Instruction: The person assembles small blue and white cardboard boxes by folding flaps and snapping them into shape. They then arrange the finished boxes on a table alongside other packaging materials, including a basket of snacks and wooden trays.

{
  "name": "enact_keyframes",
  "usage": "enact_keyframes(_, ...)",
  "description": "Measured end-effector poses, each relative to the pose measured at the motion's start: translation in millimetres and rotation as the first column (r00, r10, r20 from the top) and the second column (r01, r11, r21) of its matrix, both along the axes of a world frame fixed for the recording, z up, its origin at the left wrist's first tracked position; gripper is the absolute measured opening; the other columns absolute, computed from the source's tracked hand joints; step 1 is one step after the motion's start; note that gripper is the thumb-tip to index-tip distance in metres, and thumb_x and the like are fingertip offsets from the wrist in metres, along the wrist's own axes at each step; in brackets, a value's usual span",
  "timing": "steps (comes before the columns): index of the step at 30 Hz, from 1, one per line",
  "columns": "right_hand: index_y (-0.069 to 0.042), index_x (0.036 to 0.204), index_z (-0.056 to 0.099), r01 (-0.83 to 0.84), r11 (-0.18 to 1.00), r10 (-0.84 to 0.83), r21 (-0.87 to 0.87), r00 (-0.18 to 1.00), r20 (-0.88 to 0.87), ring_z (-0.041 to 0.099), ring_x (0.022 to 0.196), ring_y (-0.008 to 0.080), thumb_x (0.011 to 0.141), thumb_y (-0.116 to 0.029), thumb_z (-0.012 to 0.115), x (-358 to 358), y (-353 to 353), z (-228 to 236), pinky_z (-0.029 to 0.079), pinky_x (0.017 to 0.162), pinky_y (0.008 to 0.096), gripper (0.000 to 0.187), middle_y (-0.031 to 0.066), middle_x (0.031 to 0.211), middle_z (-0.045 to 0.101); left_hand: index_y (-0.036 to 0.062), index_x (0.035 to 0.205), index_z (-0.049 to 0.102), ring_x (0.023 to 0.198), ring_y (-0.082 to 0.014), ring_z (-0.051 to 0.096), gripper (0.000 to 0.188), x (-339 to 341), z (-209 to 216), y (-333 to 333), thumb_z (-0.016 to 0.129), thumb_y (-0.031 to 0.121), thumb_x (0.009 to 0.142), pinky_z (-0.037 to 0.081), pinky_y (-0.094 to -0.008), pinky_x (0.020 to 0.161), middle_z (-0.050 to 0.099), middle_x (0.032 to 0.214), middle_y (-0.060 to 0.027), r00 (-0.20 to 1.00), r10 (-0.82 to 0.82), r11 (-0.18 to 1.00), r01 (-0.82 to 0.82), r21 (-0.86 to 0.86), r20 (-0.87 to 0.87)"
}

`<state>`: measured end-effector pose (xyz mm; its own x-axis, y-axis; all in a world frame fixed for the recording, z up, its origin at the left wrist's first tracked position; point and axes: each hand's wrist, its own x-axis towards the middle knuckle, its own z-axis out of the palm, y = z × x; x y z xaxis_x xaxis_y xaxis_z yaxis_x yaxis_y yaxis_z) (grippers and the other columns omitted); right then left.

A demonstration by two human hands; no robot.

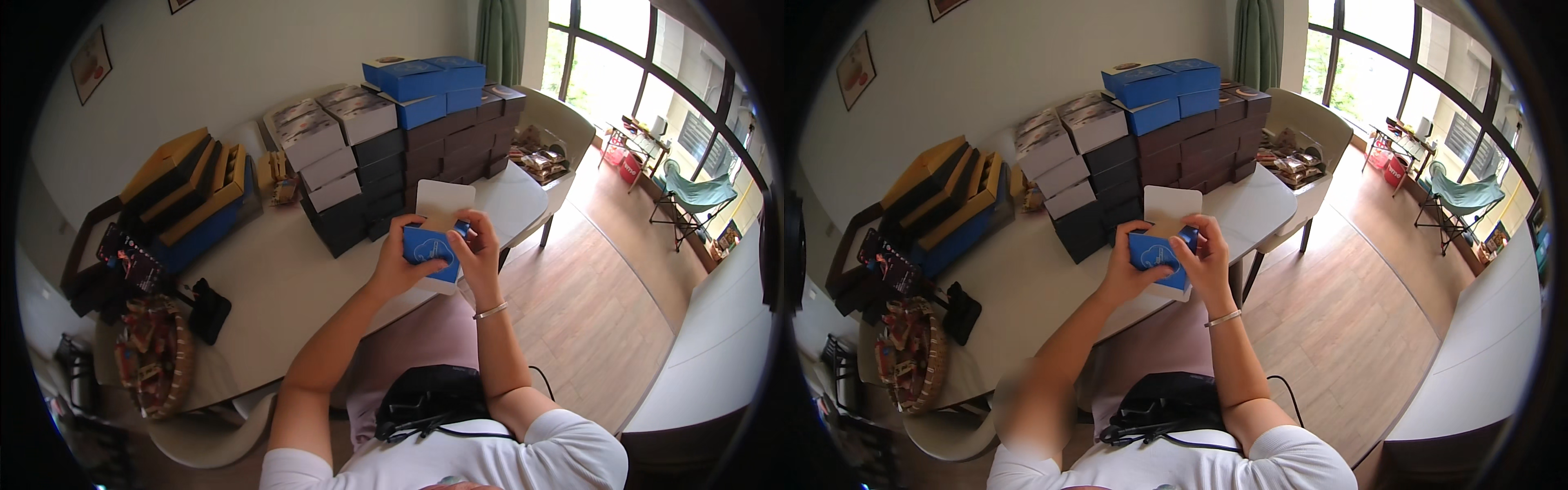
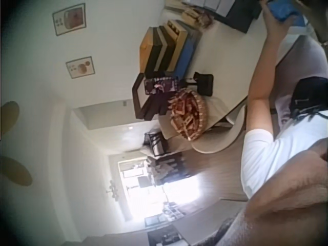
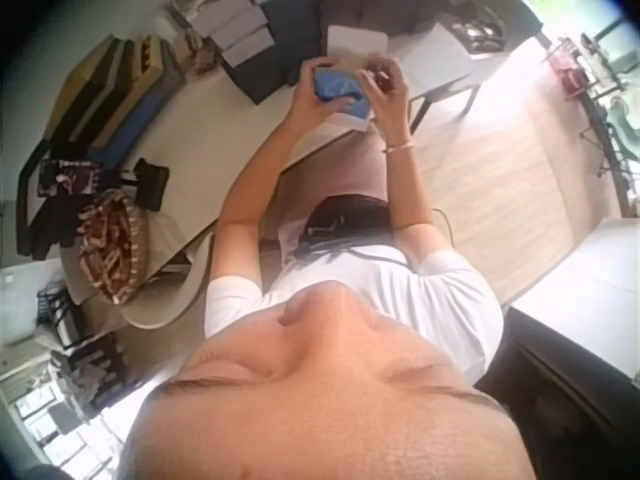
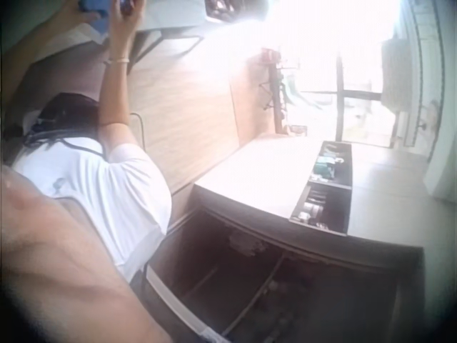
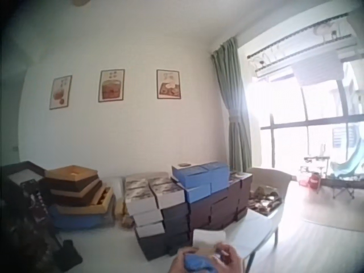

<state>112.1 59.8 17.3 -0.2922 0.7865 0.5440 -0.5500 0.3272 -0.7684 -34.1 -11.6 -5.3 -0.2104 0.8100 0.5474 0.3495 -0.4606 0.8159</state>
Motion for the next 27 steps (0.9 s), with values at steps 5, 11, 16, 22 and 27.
enact_keyframes(5, -0.003, 0.116, 0.054, -0.061, 0.990, 0.051, 0.129, 0.995, 0.081, 0.056, 0.091, 0.0066, 0.088, -0.005, 0.071, 5.0, 12.3, -15.5, 0.046, 0.078, 0.0200, 0.032, 0.0023, 0.103, 0.058, 0.0102, 0.129, 0.038, 0.103, -0.0207, 0.060, 0.081, 4.0, 12.8, -5.0, 0.091, 0.013, 0.067, 0.054, -0.0337, 0.085, 0.055, 0.116, -0.0128, 0.998, 0.039, 0.999, -0.040, 0.000, -0.046)
enact_keyframes(11, -0.006, 0.139, 0.038, -0.094, 0.992, 0.089, -0.085, 0.994, -0.065, 0.058, 0.089, 0.0081, 0.096, -0.009, 0.061, 14.4, 8.6, -2.3, 0.048, 0.078, 0.0217, 0.049, 0.0063, 0.109, 0.062, 0.0103, 0.129, 0.042, 0.108, -0.0218, 0.058, 0.082, 2.9, 16.1, -8.1, 0.092, 0.015, 0.065, 0.051, -0.0346, 0.090, 0.054, 0.120, -0.0112, 0.982, 0.032, 0.999, -0.039, -0.036, -0.184)
enact_keyframes(16, -0.003, 0.145, 0.038, -0.211, 0.955, 0.172, -0.208, 0.967, -0.190, 0.062, 0.094, 0.0089, 0.096, -0.007, 0.061, 9.6, 6.8, 3.6, 0.050, 0.081, 0.0228, 0.055, 0.0054, 0.102, 0.067, 0.0126, 0.129, 0.047, 0.103, -0.0277, 0.064, 0.080, 3.3, 15.7, -7.4, 0.092, 0.025, 0.065, 0.053, -0.0356, 0.086, 0.058, 0.116, -0.0116, 0.968, 0.018, 0.999, -0.005, 0.053, -0.250)
enact_keyframes(22, 0.001, 0.112, 0.064, -0.123, 0.946, 0.041, -0.301, 0.963, -0.265, 0.063, 0.090, 0.0092, 0.098, -0.012, 0.062, 5.2, 13.8, -8.6, 0.051, 0.078, 0.0235, 0.019, 0.0043, 0.100, 0.068, 0.0105, 0.133, 0.044, 0.109, -0.0324, 0.061, 0.091, 10.9, 23.2, -9.9, 0.093, 0.032, 0.059, 0.053, -0.0379, 0.086, 0.053, 0.124, -0.0140, 0.912, 0.265, 0.948, -0.188, 0.255, -0.312)
enact_keyframes(27, 0.001, 0.107, 0.066, -0.051, 0.951, -0.043, -0.304, 0.955, -0.293, 0.063, 0.091, 0.0097, 0.098, -0.010, 0.062, -3.8, 3.1, -2.2, 0.052, 0.077, 0.0233, 0.015, 0.0052, 0.101, 0.068, 0.0113, 0.138, 0.039, 0.113, -0.0341, 0.057, 0.103, 17.7, 25.2, -17.3, 0.093, 0.035, 0.054, 0.053, -0.0396, 0.085, 0.047, 0.132, -0.0147, 0.823, 0.354, 0.922, -0.228, 0.312, -0.444)
